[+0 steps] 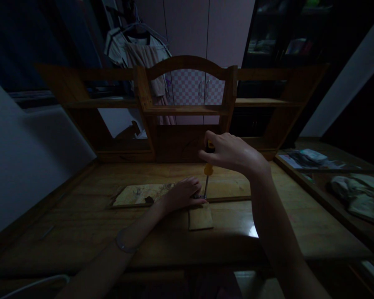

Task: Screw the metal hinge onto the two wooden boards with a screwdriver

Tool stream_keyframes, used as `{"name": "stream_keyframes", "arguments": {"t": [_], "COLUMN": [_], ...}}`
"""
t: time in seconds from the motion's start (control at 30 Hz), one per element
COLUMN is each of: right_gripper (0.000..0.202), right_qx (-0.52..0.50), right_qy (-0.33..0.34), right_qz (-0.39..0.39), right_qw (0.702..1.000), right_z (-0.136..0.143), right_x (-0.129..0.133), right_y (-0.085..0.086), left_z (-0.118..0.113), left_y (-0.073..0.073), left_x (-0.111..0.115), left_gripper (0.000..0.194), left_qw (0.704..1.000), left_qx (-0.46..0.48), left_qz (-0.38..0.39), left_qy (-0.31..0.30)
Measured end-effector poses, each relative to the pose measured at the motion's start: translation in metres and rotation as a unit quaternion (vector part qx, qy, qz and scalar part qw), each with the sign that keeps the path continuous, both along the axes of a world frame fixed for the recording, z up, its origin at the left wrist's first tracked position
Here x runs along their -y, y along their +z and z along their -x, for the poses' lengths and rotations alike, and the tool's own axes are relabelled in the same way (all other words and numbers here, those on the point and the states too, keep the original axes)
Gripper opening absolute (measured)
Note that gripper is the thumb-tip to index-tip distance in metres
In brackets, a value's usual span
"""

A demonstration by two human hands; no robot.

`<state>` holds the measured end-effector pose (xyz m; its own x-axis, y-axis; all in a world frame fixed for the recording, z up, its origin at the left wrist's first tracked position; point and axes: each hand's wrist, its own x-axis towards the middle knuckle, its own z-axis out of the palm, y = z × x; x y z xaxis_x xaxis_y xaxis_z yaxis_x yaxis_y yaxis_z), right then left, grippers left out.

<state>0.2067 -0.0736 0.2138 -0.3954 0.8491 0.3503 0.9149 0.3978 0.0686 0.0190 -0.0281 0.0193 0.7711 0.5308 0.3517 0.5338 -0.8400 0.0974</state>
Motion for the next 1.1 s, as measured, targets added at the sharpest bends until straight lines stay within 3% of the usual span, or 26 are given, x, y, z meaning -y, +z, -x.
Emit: {"name": "stream_keyframes", "arguments": {"t": [0.27, 0.57, 0.9, 1.1], "right_gripper": [0.023, 0.036, 0.021, 0.024], "right_qx": [-0.047, 0.000, -0.055, -0.032], "right_qy": [0.071, 0.007, 0.094, 0.057], "right_qz": [0.026, -0.004, 0.030, 0.008], "right_qw": [0.996, 1.000, 0.994, 0.998], "right_z": [0.0000, -0.0017, 0.0000, 0.0005], "right_x": [-0.0038, 0.0000, -0.0032, 0.0005], "right_y": [-0.0021, 0.0010, -0.0028, -0.0014], "left_z": [-0.0014, -0.0010, -0.0021, -0.0023], "left_y": [0.0070, 0.0036, 0.0081, 0.0097], "left_x": [0.0041, 0.0010, 0.0059, 0.0060], "left_gripper": [0.046, 0.044, 0.041, 0.042], "left_qw": [1.000, 1.000, 1.000, 1.000], "left_qx": [0.009, -0.006, 0.008, 0.000], "left_qz": [0.025, 0.010, 0.026, 0.016], "left_qy": [-0.001, 0.001, 0.002, 0.001]}}
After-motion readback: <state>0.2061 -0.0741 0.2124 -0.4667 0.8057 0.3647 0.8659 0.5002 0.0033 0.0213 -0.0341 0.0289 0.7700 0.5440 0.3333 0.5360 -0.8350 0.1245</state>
